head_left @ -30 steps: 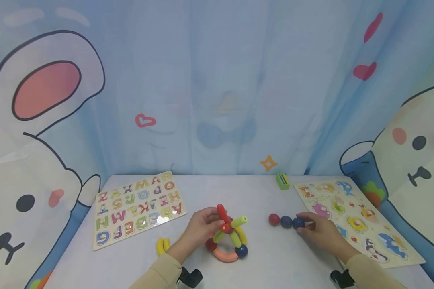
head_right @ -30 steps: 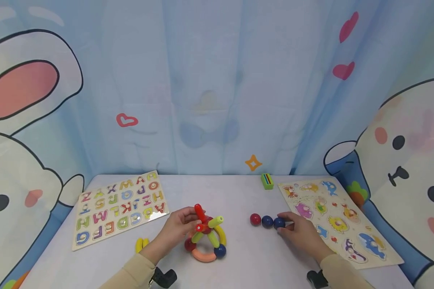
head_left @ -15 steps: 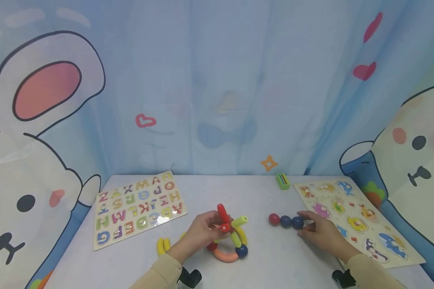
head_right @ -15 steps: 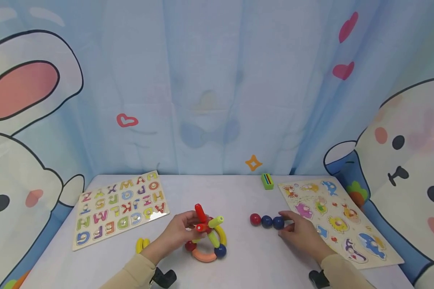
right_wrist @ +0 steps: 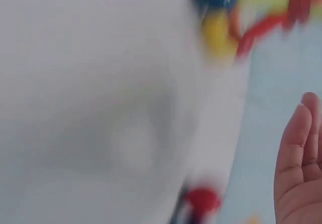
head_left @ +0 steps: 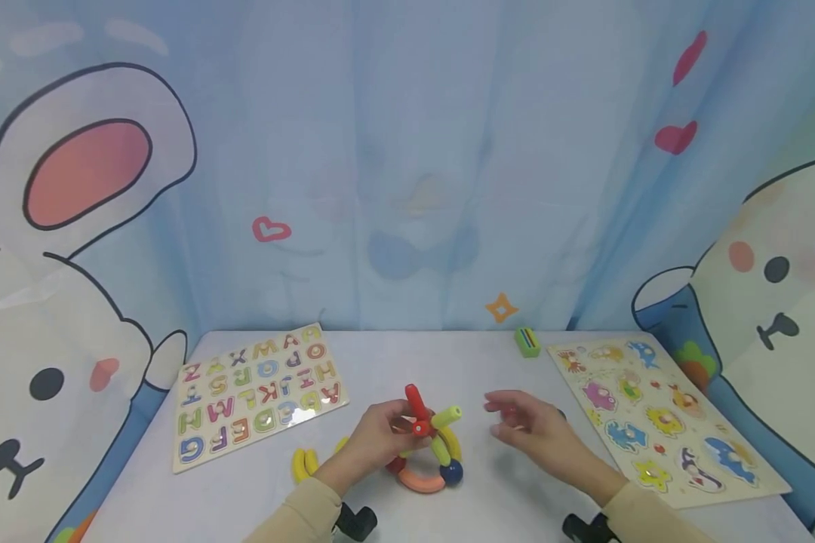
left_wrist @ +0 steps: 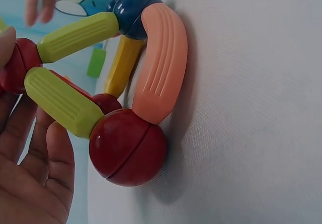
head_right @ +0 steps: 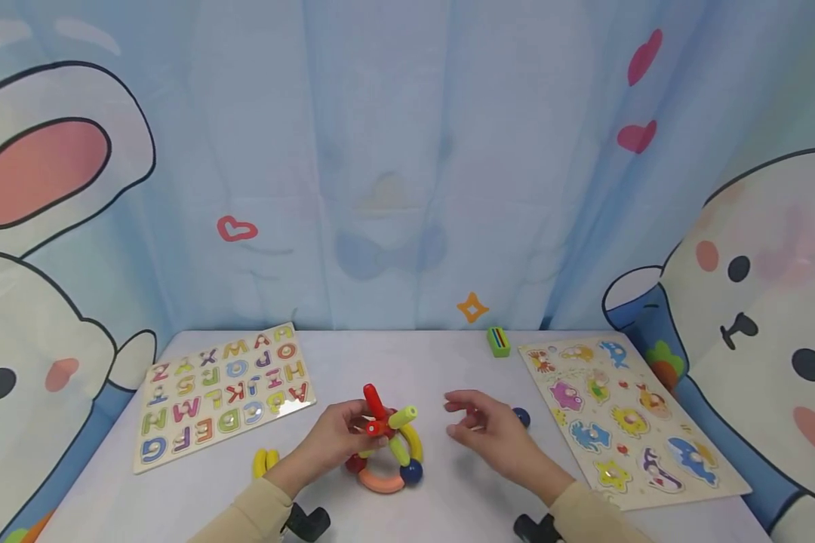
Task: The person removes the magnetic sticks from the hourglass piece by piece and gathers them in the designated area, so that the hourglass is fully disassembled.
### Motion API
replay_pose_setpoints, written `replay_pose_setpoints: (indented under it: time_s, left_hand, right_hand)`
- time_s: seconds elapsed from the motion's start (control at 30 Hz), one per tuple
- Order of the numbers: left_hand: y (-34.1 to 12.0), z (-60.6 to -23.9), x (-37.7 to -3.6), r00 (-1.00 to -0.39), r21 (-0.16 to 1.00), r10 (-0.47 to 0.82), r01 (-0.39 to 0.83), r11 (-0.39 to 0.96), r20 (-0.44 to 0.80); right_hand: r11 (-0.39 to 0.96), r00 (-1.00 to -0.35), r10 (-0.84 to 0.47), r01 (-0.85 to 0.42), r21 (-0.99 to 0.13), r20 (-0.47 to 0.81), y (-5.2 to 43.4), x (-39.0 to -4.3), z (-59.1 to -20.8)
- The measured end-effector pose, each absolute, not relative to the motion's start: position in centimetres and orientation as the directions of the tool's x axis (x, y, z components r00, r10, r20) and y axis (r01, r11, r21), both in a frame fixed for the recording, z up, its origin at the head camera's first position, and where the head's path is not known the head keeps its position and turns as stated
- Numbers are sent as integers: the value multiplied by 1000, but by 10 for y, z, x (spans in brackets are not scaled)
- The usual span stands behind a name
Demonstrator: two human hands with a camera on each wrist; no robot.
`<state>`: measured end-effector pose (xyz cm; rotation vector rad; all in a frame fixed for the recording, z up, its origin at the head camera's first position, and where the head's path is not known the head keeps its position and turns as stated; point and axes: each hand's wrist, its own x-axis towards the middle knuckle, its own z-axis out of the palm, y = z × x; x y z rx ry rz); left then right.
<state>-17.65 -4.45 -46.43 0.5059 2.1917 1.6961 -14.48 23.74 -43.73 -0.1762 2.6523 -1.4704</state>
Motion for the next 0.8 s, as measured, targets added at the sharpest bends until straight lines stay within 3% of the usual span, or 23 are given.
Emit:
replay_pose_setpoints:
  time_s: [0.2,0.37,0.8]
  left_hand:
    - [-46,-467,-177,-881,970,473,101,221,-16]
    - [-47,-466,-176,-879,976,476,82,203,-25]
    - [-46,-467,-175,-885,972,463,63,226,-50]
  right_hand:
    - [346,-971,-238,-48,-937,-38,179,-143,-437]
    - [233,-976,-219,-54,-971,2,162,-142,-441]
    - [175,-983,-182,-15,-985,-17,162,-143,-443]
